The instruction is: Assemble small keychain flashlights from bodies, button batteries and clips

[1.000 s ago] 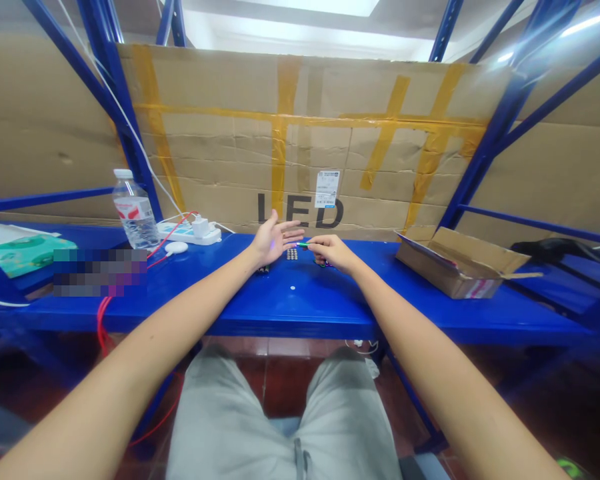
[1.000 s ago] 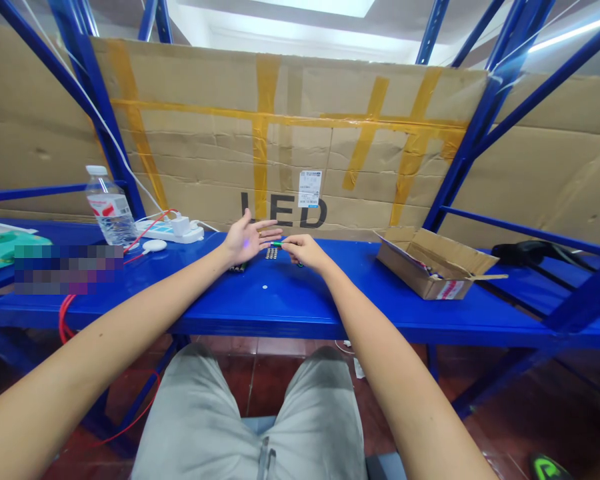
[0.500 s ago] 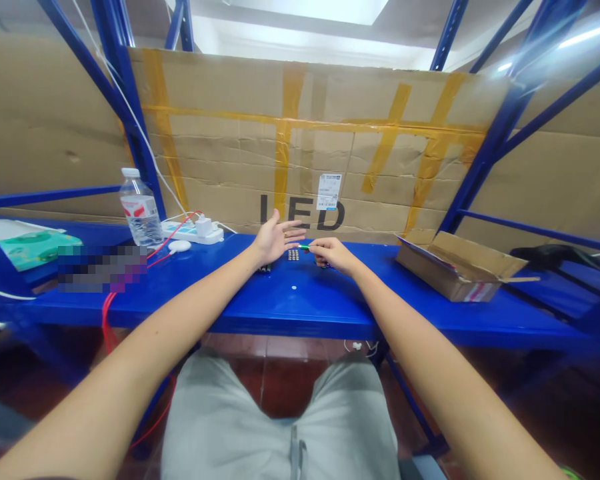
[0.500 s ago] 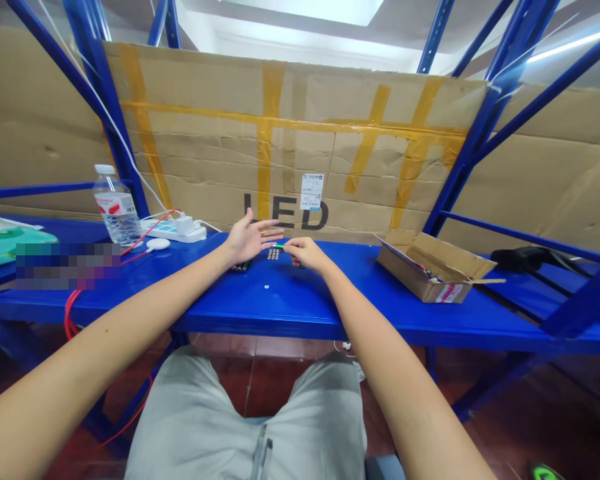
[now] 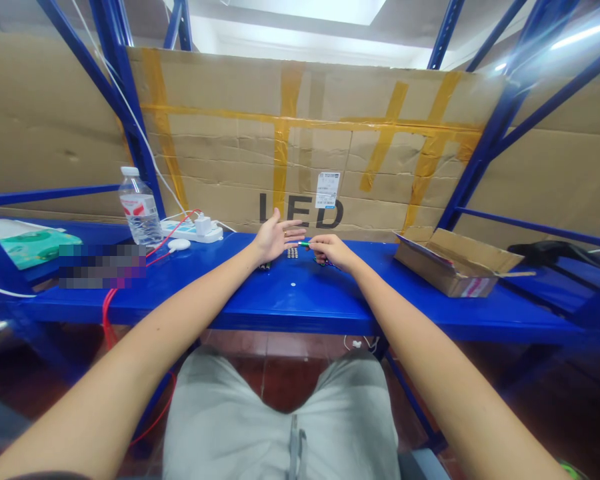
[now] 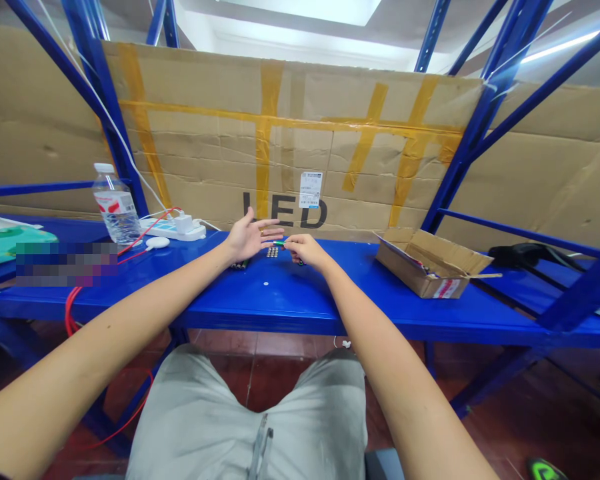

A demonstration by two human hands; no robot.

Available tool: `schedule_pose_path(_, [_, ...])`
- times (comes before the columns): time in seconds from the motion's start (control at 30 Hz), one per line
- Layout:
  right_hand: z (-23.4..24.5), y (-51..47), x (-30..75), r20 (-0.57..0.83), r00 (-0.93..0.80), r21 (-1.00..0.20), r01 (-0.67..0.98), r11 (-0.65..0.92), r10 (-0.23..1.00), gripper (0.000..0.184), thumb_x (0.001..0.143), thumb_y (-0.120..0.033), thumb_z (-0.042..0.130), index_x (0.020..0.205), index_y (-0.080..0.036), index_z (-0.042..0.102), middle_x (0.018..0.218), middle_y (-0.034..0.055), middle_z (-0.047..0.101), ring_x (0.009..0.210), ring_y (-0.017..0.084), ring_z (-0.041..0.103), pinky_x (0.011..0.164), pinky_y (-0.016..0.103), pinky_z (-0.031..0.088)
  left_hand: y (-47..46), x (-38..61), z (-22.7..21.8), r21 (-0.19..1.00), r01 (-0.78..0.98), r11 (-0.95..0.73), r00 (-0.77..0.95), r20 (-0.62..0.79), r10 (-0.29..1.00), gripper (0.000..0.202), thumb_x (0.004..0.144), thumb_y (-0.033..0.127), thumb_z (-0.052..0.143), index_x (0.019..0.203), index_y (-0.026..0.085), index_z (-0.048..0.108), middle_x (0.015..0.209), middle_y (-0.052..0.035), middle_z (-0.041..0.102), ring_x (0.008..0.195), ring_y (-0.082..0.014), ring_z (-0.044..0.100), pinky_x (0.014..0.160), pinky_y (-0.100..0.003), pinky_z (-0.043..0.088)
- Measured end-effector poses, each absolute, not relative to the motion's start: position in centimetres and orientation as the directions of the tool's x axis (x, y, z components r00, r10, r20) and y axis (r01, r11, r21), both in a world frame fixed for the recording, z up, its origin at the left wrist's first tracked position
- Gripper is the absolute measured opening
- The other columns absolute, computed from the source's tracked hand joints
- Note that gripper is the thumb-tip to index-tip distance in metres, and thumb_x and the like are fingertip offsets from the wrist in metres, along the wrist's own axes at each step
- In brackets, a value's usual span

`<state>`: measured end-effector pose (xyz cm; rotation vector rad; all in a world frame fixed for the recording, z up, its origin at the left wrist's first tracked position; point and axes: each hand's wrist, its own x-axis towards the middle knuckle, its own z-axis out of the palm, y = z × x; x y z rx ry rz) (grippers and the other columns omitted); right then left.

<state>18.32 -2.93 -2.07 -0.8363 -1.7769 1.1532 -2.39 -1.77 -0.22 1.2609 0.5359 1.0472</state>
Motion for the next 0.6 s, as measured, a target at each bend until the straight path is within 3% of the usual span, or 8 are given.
schedule_pose_path(0.6, [-1.75, -2.85, 18.42, 0.32, -0.302, -0.909, 0.169, 0.381, 0.898, 0.018, 0.075, -0.031, 0.068, 0.067, -0.017, 0.06, 0.046, -0.0065, 0.039, 0.041, 0.007, 0.033, 0.042, 0.023, 0.026, -1.38, -2.4, -0.43, 0.948, -0.309, -0.077, 0.468, 0.222, 0.855, 0.086, 0.09, 0.076, 0.025, 0.142, 0.013, 0.054, 0.135, -0.0221, 0.062, 0.133, -0.037, 0.052, 0.104, -0.048, 0.044])
